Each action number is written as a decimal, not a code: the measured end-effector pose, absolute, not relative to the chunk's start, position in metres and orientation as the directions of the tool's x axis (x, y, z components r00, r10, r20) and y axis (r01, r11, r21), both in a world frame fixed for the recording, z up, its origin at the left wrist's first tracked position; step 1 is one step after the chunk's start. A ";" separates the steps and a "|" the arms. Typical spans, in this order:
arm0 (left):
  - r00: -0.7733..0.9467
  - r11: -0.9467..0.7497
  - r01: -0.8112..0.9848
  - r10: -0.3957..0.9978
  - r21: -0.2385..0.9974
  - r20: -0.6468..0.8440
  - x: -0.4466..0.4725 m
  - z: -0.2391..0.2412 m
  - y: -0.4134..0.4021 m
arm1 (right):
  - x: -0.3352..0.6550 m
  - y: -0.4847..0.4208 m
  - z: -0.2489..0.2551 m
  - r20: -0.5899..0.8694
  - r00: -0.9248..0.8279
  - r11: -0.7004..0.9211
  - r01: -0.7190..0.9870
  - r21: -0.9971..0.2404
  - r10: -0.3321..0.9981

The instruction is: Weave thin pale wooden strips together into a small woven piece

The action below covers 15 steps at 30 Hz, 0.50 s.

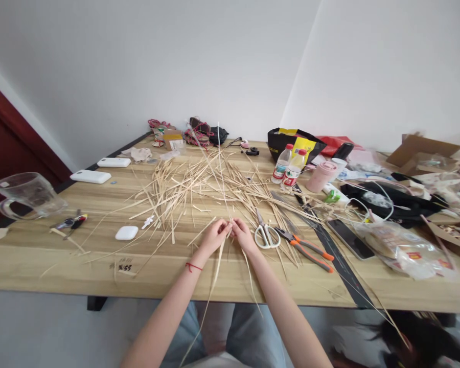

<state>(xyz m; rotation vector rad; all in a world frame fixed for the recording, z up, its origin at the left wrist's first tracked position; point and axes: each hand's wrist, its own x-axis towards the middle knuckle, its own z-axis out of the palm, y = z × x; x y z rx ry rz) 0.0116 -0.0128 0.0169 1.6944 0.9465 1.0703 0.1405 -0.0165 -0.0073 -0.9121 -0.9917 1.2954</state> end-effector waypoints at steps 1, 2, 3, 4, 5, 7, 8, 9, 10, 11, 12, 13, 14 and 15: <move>0.369 -0.329 0.148 0.893 0.933 0.257 0.012 0.018 -0.014 | 0.141 -0.016 -0.007 0.057 0.024 0.062 -0.339 -0.939 0.998; 0.390 -0.342 0.147 0.882 0.928 0.263 0.013 0.020 -0.015 | 0.142 -0.016 -0.006 0.044 0.029 0.052 -0.347 -0.936 0.999; 0.402 -0.347 0.139 0.876 0.928 0.268 0.013 0.021 -0.016 | 0.142 -0.017 -0.004 0.032 0.031 0.040 -0.355 -0.934 0.999; 0.407 -0.346 0.128 0.873 0.930 0.268 0.014 0.022 -0.016 | 0.142 -0.017 -0.003 0.019 0.031 0.029 -0.365 -0.931 0.999; 0.409 -0.342 0.119 0.872 0.932 0.267 0.014 0.022 -0.015 | 0.141 -0.019 -0.001 0.006 0.028 0.016 -0.378 -0.926 1.000; 0.414 -0.339 0.110 0.870 0.934 0.267 0.014 0.022 -0.014 | 0.141 -0.021 0.002 -0.022 0.021 -0.011 -0.412 -0.911 1.000; 0.419 -0.342 0.110 0.868 0.933 0.268 0.013 0.022 -0.013 | 0.141 -0.022 0.004 -0.037 0.018 -0.025 -0.430 -0.902 0.999; 0.422 -0.345 0.112 0.865 0.932 0.270 0.013 0.022 -0.013 | 0.141 -0.023 0.004 -0.049 0.017 -0.036 -0.446 -0.894 0.999; 0.428 -0.350 0.117 0.862 0.930 0.271 0.013 0.022 -0.012 | 0.141 -0.023 0.005 -0.060 0.018 -0.045 -0.459 -0.887 0.998; 0.435 -0.353 0.121 0.859 0.928 0.269 0.012 0.022 -0.012 | 0.141 -0.024 0.005 -0.069 0.019 -0.052 -0.468 -0.882 0.997; 0.442 -0.354 0.125 0.856 0.927 0.267 0.012 0.022 -0.012 | 0.142 -0.023 0.004 -0.074 0.022 -0.055 -0.472 -0.880 0.997; 0.450 -0.355 0.127 0.853 0.926 0.265 0.012 0.022 -0.012 | 0.143 -0.023 0.003 -0.075 0.026 -0.054 -0.473 -0.880 0.997; 0.458 -0.357 0.126 0.849 0.926 0.265 0.011 0.023 -0.013 | 0.144 -0.022 0.001 -0.073 0.028 -0.052 -0.468 -0.882 0.997; 0.465 -0.360 0.124 0.845 0.925 0.266 0.012 0.023 -0.014 | 0.145 -0.021 0.000 -0.069 0.028 -0.048 -0.460 -0.886 0.997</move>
